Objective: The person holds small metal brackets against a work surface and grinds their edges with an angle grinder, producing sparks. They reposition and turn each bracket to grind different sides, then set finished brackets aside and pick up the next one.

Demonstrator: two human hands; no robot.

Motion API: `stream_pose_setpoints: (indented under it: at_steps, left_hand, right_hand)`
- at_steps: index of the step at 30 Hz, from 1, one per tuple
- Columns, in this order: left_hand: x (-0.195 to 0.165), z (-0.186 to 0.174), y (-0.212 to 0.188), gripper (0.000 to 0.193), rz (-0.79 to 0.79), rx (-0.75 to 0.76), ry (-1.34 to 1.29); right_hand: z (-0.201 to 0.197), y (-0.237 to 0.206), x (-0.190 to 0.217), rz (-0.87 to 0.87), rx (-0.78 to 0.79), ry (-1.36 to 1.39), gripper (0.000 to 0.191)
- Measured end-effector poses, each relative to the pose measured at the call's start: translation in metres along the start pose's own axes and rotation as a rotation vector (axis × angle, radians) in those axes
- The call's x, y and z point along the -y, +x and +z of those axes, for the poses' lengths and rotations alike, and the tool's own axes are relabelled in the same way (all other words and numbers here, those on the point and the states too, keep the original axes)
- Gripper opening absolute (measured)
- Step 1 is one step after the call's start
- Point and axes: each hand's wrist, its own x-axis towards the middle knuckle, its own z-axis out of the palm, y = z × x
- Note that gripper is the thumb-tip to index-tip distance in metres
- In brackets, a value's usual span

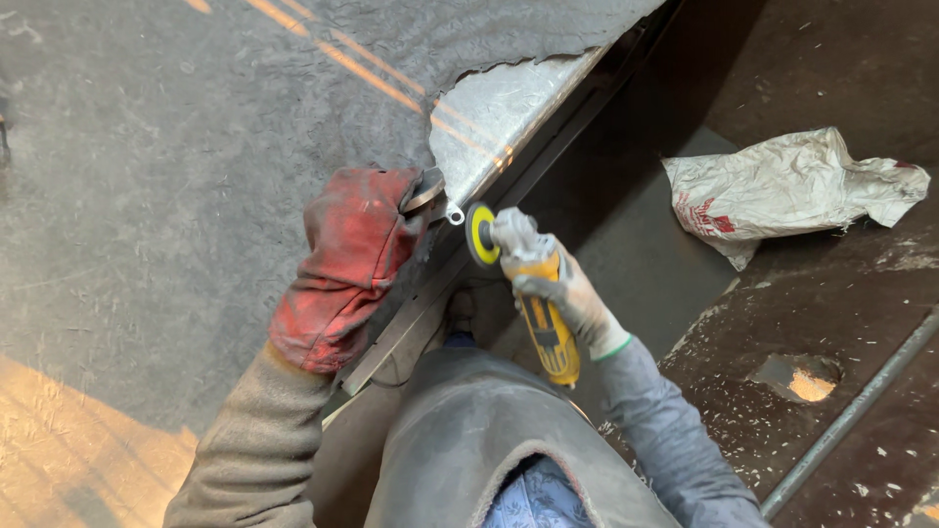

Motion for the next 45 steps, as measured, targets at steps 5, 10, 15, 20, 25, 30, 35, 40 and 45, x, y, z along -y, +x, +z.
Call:
stream_pose_setpoints:
  at_steps: [5,10,15,20,25,30,35,40,45]
  left_hand:
    - [-0.004,-0.002,0.000,0.012,0.003,-0.037,0.039]
    - [-0.008,0.000,0.002,0.013,-0.012,-0.044,0.044]
    - [-0.011,0.005,0.005,0.013,-0.051,-0.062,0.047]
    - [-0.007,-0.005,0.004,0.014,-0.124,-0.111,0.011]
    - [0.007,-0.021,-0.028,0.014,-0.151,-0.134,-0.090]
    - [0.021,-0.018,-0.030,0.015,-0.141,-0.111,-0.145]
    - [0.020,-0.011,-0.001,0.015,-0.094,-0.073,-0.194]
    - [0.015,0.007,0.041,0.016,-0.090,0.037,-0.212]
    - [0.011,0.019,0.066,0.016,-0.096,0.106,-0.220]
  right_hand:
    - [-0.001,0.024,0.014,0.077,0.032,-0.049,0.057]
    - [0.003,0.013,0.001,0.034,0.058,-0.024,0.062]
    - [0.012,0.006,-0.029,-0.110,0.036,-0.145,0.056]
    - [0.021,0.001,-0.031,-0.190,0.033,-0.341,0.052]
    - [0.023,-0.012,-0.011,-0.169,-0.091,-0.306,0.055]
    - [0.029,0.005,0.024,-0.401,-0.305,-0.851,0.062]
    - [0.053,0.046,0.050,-0.354,-0.371,-1.244,0.067]
    - [0.074,0.080,0.054,-0.395,-0.337,-1.450,0.075]
    - [0.082,0.099,0.057,-0.262,-0.265,-1.591,0.076]
